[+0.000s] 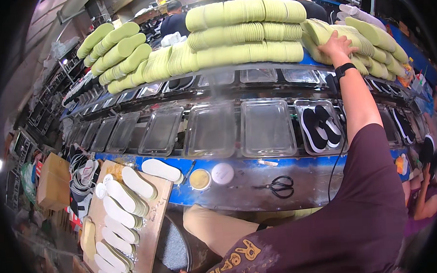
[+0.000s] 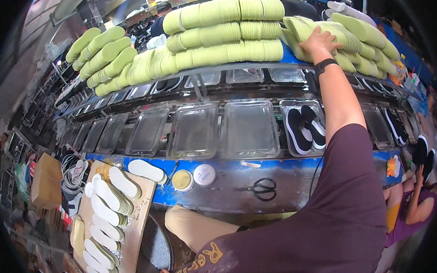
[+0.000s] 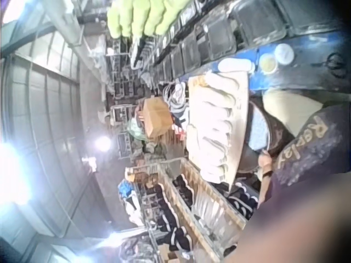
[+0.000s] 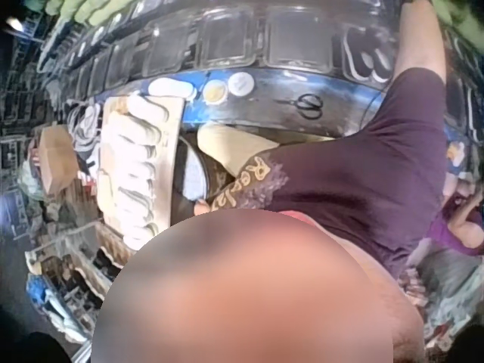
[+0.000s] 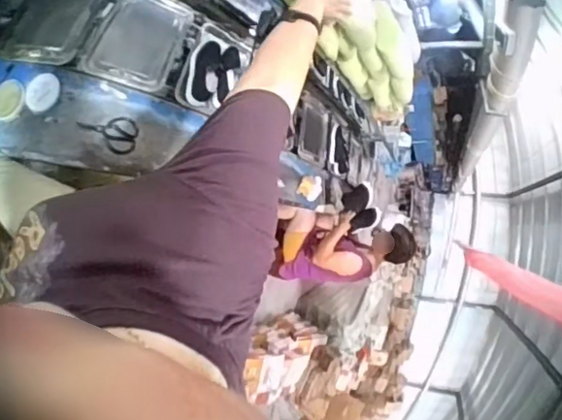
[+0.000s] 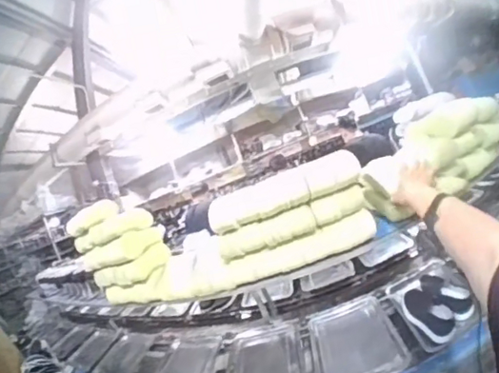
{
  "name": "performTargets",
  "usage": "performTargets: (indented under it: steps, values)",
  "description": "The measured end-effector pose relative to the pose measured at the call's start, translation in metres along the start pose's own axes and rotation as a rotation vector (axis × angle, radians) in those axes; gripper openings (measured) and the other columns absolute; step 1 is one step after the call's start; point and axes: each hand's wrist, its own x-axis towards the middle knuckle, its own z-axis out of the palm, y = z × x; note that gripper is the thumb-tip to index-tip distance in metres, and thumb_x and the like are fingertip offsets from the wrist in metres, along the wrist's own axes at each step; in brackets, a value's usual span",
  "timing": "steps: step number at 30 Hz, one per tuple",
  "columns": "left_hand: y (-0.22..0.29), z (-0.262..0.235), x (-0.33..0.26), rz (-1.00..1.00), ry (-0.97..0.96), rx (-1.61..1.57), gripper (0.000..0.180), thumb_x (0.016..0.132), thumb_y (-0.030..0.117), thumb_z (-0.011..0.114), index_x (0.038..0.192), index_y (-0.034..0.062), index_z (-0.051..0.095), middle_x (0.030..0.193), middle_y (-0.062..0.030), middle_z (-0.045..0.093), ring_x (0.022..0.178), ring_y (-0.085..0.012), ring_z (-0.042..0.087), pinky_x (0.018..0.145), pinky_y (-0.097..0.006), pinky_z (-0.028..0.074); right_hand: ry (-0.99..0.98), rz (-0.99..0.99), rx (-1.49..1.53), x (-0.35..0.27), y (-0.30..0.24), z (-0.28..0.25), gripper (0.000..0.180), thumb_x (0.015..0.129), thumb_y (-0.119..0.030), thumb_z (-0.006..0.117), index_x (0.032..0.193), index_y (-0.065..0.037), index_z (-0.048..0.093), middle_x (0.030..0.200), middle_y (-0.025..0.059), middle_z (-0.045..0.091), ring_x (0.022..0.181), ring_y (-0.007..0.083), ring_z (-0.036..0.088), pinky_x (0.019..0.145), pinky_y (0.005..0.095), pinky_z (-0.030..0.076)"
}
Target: The person trims the edges of shoes using shears, applies a substance to the soles with a brush, and inserts insoles into the shoes by hand. They then place the finished shoes onto a moving conveyor belt and retrieve more insoles from an overhead rack.
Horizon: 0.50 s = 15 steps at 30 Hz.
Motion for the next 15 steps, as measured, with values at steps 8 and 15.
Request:
performTargets:
  steps: [8,15]
  values:
    - [0.026,-0.031,-0.01,-0.036,-0.016,0.01,0.039,0.096,0.036,0.046,0.083,0.0028,0.061,0.09,-0.0188,0.068,0.071,-0.0303,0.065,0.062,-0.043,0.051,0.417,-0.174,-0.084,0.007,0.02,0.033,0.083,0.072,-0.053,0.073,0.141,-0.024,0.038,0.126,0.0186,0.051,0.123,0.0366,0.046,0.104,0.0643,0.026]
    - [0.013,-0.005,-0.006,0.008,0.309,-0.077,0.042,0.093,0.03,0.047,0.071,-0.0002,0.067,0.073,-0.0216,0.065,0.066,-0.0418,0.063,0.062,-0.052,0.05,0.881,0.06,0.919,0.028,0.035,0.035,0.083,0.067,-0.047,0.079,0.133,-0.01,0.046,0.121,0.0212,0.055,0.115,0.0372,0.051,0.098,0.0436,0.04]
